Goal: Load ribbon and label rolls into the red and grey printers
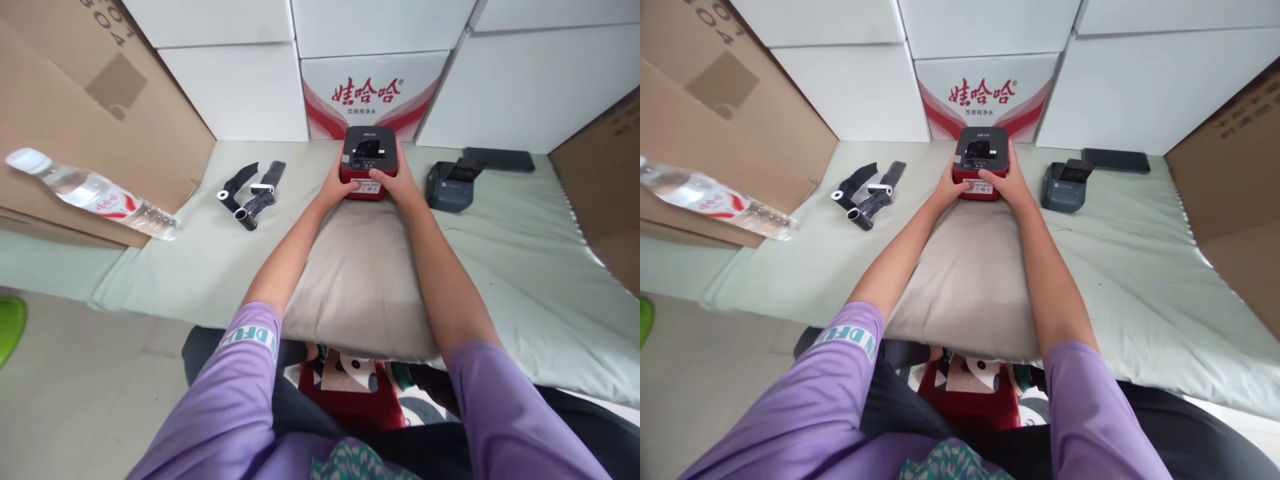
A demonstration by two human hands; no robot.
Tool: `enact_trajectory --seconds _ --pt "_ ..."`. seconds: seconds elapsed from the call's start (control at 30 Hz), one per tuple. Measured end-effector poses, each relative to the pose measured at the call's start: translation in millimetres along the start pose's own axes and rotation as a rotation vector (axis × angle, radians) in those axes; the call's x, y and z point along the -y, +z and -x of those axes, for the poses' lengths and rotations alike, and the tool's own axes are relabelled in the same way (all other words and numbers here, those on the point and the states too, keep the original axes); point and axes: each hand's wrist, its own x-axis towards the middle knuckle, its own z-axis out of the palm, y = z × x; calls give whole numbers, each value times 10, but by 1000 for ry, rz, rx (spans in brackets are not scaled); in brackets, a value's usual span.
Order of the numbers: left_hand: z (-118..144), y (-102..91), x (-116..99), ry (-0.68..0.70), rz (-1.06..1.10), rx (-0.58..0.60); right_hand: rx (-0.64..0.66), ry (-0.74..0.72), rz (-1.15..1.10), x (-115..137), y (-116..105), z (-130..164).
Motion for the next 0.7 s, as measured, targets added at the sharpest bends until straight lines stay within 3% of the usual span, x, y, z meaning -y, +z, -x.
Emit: enact_trajectory --seconds 0.13,0.2,0.27,0.33,0.4,0.5,0.6,0.7 --pt "-4 -13 36 55 -17 -109 -307 -147 114 204 -208 141" --pt "-14 -18 70 74 -14 -130 -555 -188 175 353 -437 264" --pt "-22 -19 95 88 1 -130 -778 -149 310 484 -691 413" --pt "-29 -20 110 88 14 -120 -974 -13 423 558 -890 566" --pt "-38 -21 129 68 23 -97 -990 209 441 560 -972 696" --pt "-59 -27 172 80 70 -84 -791 470 385 441 -871 807" --pt "-70 -26 203 124 100 -107 -726 539 406 246 -647 823" --pt "-67 -19 203 104 48 -112 -788 512 506 79 -470 821"
